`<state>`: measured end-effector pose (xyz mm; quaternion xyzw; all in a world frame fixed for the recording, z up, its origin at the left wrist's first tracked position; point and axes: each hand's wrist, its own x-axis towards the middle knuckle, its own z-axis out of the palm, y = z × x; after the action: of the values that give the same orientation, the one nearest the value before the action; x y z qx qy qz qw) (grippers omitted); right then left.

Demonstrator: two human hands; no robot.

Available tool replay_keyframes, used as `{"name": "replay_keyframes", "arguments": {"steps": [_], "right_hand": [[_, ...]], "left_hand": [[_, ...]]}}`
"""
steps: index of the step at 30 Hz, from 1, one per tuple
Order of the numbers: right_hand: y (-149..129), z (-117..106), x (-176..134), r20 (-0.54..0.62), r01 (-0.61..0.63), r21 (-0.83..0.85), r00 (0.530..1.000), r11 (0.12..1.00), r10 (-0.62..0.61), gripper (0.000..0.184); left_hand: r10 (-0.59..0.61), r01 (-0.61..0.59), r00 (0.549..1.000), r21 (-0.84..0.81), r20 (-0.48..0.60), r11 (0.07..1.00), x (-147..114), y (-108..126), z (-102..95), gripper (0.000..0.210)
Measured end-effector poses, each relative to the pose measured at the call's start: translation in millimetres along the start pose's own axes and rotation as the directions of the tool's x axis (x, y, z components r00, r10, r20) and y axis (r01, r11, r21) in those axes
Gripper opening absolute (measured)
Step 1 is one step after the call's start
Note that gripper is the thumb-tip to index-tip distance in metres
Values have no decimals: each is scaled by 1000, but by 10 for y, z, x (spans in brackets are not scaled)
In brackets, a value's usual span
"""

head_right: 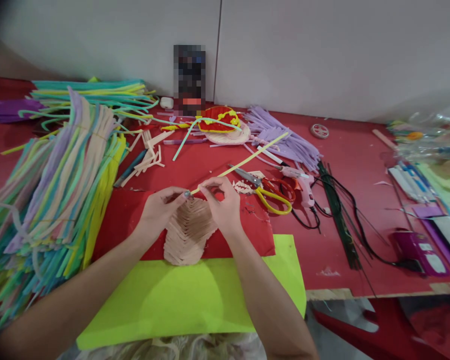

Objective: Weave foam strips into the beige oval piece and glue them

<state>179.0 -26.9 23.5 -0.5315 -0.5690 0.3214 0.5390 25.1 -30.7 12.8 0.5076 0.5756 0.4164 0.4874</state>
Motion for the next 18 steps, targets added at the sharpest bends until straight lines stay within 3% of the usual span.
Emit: {"name": "replay_keyframes", "arguments": {"steps": [3,6,9,11,14,18], "right_hand": [[-24,-2,17,27,-2,-14,1000,1000,2,6],[-68,-122,41,154,37,-63,988,997,-27,13],[-44,-442,47,195,56,-213,981,976,-14,19],[46,-752,41,88,42,-349,996,936,-12,22],[259,-1230,45,-43,10,-634,998,773,-48,24],[507,-1592,103,110,91,-876,994,474,14,38]], "left_hand": [[13,-13,1000,15,-5,1000,0,5,-3,16],[57,-53,998,105,-32,993,11,17,-30,15],[143,-128,988,198,-62,972,30,40,-72,13],[193,-170,978,236,-80,957,41,58,-98,13],[202,-173,975,253,-93,952,52,80,-125,12],[170,-151,981,188,-89,970,61,68,-140,14]]}}
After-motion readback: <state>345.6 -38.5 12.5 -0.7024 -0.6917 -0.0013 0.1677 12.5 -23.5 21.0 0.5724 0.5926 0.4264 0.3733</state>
